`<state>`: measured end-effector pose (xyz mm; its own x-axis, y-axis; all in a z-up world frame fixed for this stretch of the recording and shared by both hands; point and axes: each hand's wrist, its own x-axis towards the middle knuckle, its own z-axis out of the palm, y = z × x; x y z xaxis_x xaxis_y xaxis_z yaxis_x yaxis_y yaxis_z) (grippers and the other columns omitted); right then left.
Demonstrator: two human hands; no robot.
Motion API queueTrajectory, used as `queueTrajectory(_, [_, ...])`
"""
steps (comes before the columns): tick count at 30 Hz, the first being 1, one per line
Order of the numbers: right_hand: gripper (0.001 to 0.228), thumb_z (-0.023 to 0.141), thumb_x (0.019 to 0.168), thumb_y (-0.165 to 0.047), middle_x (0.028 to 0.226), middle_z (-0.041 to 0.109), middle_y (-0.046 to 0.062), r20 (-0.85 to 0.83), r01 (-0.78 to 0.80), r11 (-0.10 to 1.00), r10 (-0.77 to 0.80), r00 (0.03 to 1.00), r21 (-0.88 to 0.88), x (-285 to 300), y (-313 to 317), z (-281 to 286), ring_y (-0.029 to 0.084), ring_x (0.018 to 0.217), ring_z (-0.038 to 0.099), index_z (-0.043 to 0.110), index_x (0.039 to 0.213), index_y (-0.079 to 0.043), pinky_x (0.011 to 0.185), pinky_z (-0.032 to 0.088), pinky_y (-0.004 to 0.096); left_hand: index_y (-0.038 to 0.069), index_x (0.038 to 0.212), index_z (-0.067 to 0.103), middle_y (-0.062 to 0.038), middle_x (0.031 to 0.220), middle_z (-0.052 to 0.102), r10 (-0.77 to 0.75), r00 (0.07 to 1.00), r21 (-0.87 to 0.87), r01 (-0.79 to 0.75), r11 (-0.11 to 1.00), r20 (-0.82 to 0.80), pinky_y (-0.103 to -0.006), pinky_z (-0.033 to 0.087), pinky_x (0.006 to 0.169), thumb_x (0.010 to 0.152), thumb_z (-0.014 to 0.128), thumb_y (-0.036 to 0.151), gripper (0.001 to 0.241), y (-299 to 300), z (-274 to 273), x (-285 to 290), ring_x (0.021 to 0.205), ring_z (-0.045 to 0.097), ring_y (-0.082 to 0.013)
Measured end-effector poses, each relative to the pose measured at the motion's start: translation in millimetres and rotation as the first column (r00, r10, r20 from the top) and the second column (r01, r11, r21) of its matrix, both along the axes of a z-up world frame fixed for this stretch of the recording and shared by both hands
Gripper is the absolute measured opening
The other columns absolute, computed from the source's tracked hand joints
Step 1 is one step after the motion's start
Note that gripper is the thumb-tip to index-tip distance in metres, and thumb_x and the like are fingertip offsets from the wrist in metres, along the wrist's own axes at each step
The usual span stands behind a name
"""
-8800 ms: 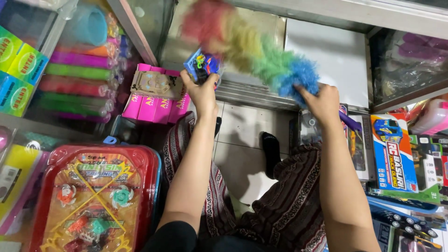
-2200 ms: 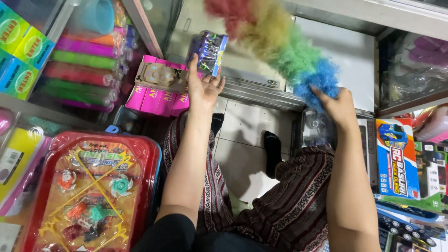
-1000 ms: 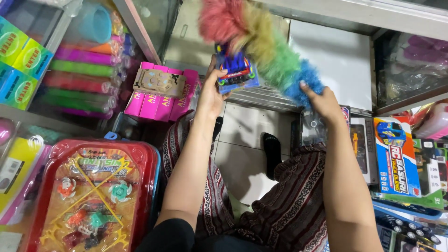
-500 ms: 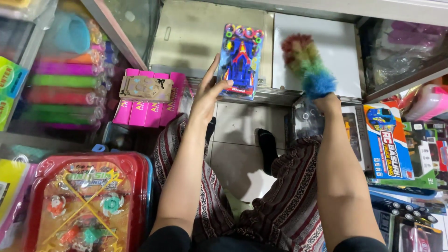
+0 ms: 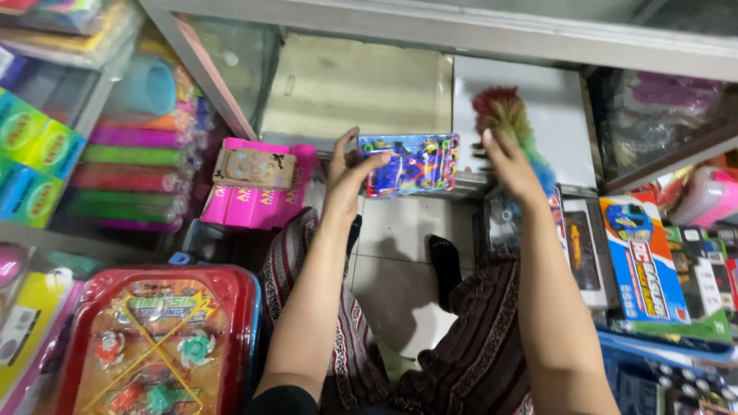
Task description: Dusting toy boxes and organizing low shelves in a toy store using a colorful duster.
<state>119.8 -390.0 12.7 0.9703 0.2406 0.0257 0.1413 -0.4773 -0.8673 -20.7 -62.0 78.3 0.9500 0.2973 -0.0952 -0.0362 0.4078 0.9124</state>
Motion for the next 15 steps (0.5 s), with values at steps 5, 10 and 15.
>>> queueTrajectory(5, [0.079, 0.073, 0.089, -0.029, 0.120, 0.062, 0.014, -0.186, -0.252, 0.934, 0.302, 0.935, 0.252, -65.4, 62.6, 88.6, 0.020, 0.109, 0.062, 0.037, 0.156, -0.009, 0.093, 0.051, 0.038, 0.005, 0.148, 0.044, -0.018, 0.121, 0.065, 0.099, 0.994, -0.084, -0.094, 0.992, 0.054, -0.0388, 0.055, 0.095, 0.075, 0.087, 0.015, 0.085, 11.9, -8.3, -0.8, 0.113, 0.065, -0.0260])
queueTrajectory(10, [0.068, 0.075, 0.087, -0.018, 0.102, 0.071, 0.013, -0.216, -0.210, 0.893, 0.314, 0.925, 0.398, -71.2, 75.5, 97.4, 0.020, 0.093, 0.068, 0.046, 0.148, -0.005, 0.085, 0.055, 0.034, 0.006, 0.144, 0.049, -0.016, 0.125, 0.064, 0.111, 0.994, -0.192, -0.105, 0.976, 0.020, -0.0401, 0.058, 0.090, 0.076, 0.085, 0.020, 0.079, 21.0, 14.8, -10.3, 0.114, 0.066, -0.0258])
queueTrajectory(15, [0.047, 0.075, 0.090, -0.015, 0.101, 0.071, 0.012, -0.281, -0.126, 0.790, 0.355, 0.892, 0.600, -72.5, 82.5, 89.8, 0.021, 0.083, 0.068, 0.060, 0.129, 0.006, 0.073, 0.057, 0.037, 0.008, 0.147, 0.050, -0.013, 0.131, 0.063, 0.116, 0.991, -0.106, -0.109, 0.988, 0.063, -0.0373, 0.053, 0.097, 0.086, 0.078, 0.031, 0.071, 29.5, 12.2, -11.0, 0.118, 0.063, -0.0199])
